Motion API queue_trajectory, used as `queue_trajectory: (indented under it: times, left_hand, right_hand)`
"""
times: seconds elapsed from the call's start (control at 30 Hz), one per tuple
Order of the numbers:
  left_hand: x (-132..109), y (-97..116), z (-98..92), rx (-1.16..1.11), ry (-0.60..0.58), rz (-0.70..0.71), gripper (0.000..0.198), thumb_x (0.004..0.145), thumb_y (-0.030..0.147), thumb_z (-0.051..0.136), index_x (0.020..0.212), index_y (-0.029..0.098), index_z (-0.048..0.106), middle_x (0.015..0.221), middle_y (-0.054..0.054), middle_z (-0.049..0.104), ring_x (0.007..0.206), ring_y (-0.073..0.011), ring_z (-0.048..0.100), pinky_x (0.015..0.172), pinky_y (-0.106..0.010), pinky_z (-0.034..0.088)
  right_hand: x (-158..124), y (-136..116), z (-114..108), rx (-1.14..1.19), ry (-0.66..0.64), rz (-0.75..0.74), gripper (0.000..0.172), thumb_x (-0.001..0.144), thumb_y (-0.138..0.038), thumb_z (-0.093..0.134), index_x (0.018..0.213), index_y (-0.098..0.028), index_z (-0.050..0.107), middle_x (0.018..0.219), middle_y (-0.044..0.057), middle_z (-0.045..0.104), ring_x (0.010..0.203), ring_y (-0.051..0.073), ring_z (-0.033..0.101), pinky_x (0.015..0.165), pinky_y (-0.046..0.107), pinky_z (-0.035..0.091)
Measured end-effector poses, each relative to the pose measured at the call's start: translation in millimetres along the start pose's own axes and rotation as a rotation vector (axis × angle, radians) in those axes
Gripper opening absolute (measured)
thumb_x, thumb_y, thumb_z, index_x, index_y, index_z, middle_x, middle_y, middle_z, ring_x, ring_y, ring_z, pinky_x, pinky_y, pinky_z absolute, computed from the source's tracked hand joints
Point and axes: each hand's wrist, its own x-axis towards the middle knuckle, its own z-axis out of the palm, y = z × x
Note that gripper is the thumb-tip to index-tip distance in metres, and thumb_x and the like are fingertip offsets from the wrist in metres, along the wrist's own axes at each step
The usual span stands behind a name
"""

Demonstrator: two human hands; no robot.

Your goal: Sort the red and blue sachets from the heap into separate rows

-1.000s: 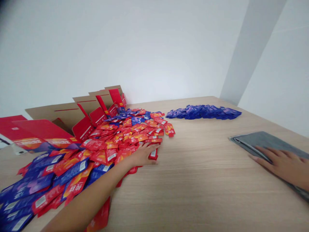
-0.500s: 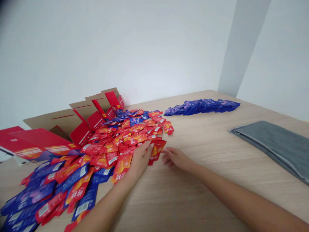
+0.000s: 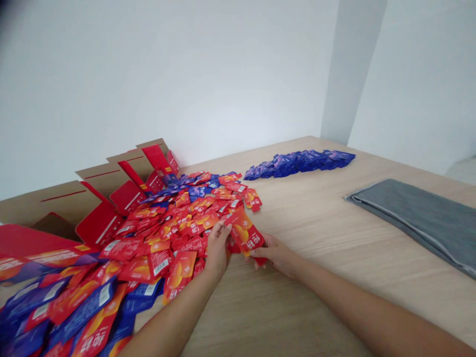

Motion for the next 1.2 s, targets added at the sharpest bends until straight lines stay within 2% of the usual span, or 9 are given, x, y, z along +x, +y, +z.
queue_trajectory:
  times: [0.13, 0.37, 0.5, 0.6, 0.67, 0.77, 0.9, 1.07, 1.2]
  left_hand:
    - [-4, 8, -11.3, 0.1, -0.117, -0.108, 0.04, 0.067, 0.056, 0.065, 0.072, 0.018, 0.052, 0.044, 0.008, 0.048, 0.033, -0.0045, 0.036, 0.035, -0.016, 0.023]
    - [-27, 2, -1.3, 0.106, -0.228, -0.463, 0.036, 0.057, 0.049, 0.068, 0.062, 0.018, 0.051, 0.037, 0.007, 0.048, 0.029, -0.0048, 0.036, 0.032, -0.017, 0.02]
    - [-39, 3, 7.2, 0.169, -0.487, -0.548, 0.04, 0.055, 0.054, 0.067, 0.052, 0.017, 0.053, 0.033, 0.006, 0.044, 0.027, -0.0049, 0.032, 0.032, -0.02, 0.018]
    - [-47, 6, 10.1, 0.258, -0.632, -0.493, 0.044, 0.059, 0.059, 0.064, 0.05, 0.017, 0.054, 0.032, 0.007, 0.039, 0.028, -0.0046, 0.028, 0.034, -0.021, 0.018]
    - [-52, 9, 11.9, 0.317, -0.677, -0.442, 0.043, 0.064, 0.058, 0.062, 0.051, 0.018, 0.053, 0.034, 0.007, 0.039, 0.031, -0.0049, 0.029, 0.037, -0.021, 0.02]
    - [-58, 18, 12.8, 0.438, -0.826, -0.418, 0.035, 0.07, 0.049, 0.06, 0.057, 0.018, 0.058, 0.043, 0.006, 0.046, 0.038, -0.0068, 0.039, 0.042, -0.02, 0.03]
    - [-51, 41, 3.1, 0.746, -1.031, -0.227, 0.017, 0.071, 0.036, 0.064, 0.071, 0.02, 0.066, 0.059, 0.004, 0.058, 0.053, -0.0107, 0.052, 0.05, -0.02, 0.035]
    - [-20, 62, -23.6, 1.26, -0.831, 0.159, 0.029, 0.07, 0.024, 0.064, 0.099, 0.019, 0.066, 0.095, -0.005, 0.066, 0.087, -0.0201, 0.06, 0.074, -0.027, 0.046]
    - [-4, 65, -39.2, 1.532, -0.696, 0.199, 0.042, 0.075, 0.016, 0.056, 0.117, 0.015, 0.058, 0.118, -0.012, 0.059, 0.111, -0.0243, 0.052, 0.096, -0.035, 0.039]
  right_hand:
    - [-1, -6, -14, -0.116, 0.068, 0.076, 0.041, 0.061, -0.04, 0.077, 0.088, -0.014, 0.06, 0.058, 0.001, 0.067, 0.035, 0.005, 0.043, 0.034, 0.016, 0.026]
    - [2, -16, -42, 0.138, 0.497, -0.144, 0.034, 0.053, -0.037, 0.083, 0.064, -0.016, 0.059, 0.054, -0.004, 0.057, 0.042, 0.003, 0.04, 0.037, 0.016, 0.028]
    - [0, -19, -39, 0.119, 0.517, -0.169, 0.038, 0.058, -0.046, 0.079, 0.06, -0.017, 0.055, 0.042, -0.008, 0.043, 0.036, 0.003, 0.027, 0.034, 0.018, 0.016]
    - [-2, -21, -35, 0.091, 0.523, -0.154, 0.04, 0.06, -0.05, 0.075, 0.058, -0.019, 0.051, 0.04, -0.009, 0.04, 0.034, 0.004, 0.023, 0.034, 0.02, 0.013]
    - [-3, -22, -33, 0.062, 0.527, -0.13, 0.039, 0.062, -0.053, 0.072, 0.059, -0.021, 0.049, 0.042, -0.007, 0.045, 0.034, 0.007, 0.03, 0.035, 0.022, 0.021]
    - [-3, -21, -32, -0.019, 0.507, -0.091, 0.039, 0.064, -0.055, 0.068, 0.06, -0.022, 0.048, 0.047, -0.005, 0.052, 0.04, 0.011, 0.043, 0.043, 0.026, 0.035]
    - [-3, -18, -32, -0.123, 0.428, -0.032, 0.042, 0.064, -0.058, 0.067, 0.059, -0.022, 0.046, 0.046, -0.005, 0.052, 0.041, 0.011, 0.045, 0.045, 0.026, 0.034]
    - [-2, -19, -34, -0.147, 0.377, 0.043, 0.046, 0.061, -0.06, 0.068, 0.054, -0.021, 0.044, 0.042, -0.006, 0.047, 0.038, 0.009, 0.04, 0.043, 0.024, 0.028]
    - [-3, -19, -31, -0.242, 0.349, 0.05, 0.047, 0.061, -0.059, 0.068, 0.053, -0.021, 0.041, 0.042, -0.007, 0.044, 0.039, 0.009, 0.038, 0.042, 0.023, 0.025]
